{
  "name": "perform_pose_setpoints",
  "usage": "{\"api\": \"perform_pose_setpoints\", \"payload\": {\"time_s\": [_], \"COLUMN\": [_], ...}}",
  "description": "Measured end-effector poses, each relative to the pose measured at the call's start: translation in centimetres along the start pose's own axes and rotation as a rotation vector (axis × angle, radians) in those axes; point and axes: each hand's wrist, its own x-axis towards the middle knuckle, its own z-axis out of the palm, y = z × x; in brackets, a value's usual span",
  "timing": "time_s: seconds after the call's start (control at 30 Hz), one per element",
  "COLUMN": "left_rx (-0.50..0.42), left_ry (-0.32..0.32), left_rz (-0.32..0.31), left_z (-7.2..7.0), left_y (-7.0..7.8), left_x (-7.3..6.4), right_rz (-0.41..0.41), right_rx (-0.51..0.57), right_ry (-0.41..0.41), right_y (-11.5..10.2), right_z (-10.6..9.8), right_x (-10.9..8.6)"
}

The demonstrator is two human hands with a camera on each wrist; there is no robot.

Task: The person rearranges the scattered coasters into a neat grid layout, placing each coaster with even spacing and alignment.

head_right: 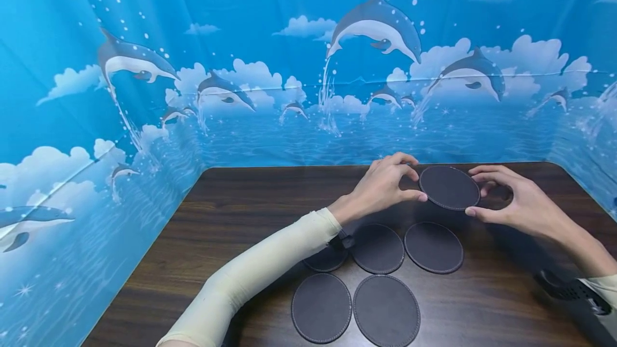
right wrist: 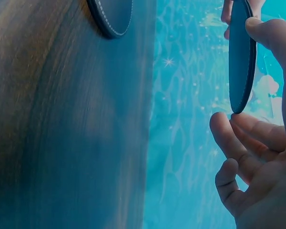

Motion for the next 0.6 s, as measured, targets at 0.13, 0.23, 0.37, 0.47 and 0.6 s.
{"api": "perform_pose_setpoints", "payload": {"time_s": [0.13,0.23,0.37,0.47,0.6], "left_rx": [-0.016,-0.001,0.028,0.035,0.032], "left_ry": [0.004,0.008,-0.004,-0.020,-0.032], "left_rz": [0.022,0.030,0.014,0.012,0.016], "left_z": [-0.2,-0.4,-0.5,-0.5,-0.5], "left_y": [-0.1,-0.1,0.2,0.7,1.4], "left_x": [-0.8,-1.7,-3.0,-3.8,-5.1], "right_rz": [-0.017,-0.037,-0.069,-0.088,-0.139], "right_rx": [0.008,0.005,0.003,0.014,0.033], "right_ry": [-0.005,-0.008,-0.001,0.021,0.051], "right_y": [-0.5,-0.9,-1.4,-1.6,-1.8], "right_z": [0.1,0.4,0.8,1.0,1.5], "right_x": [-0.3,-0.6,-1.2,-1.9,-2.9]}}
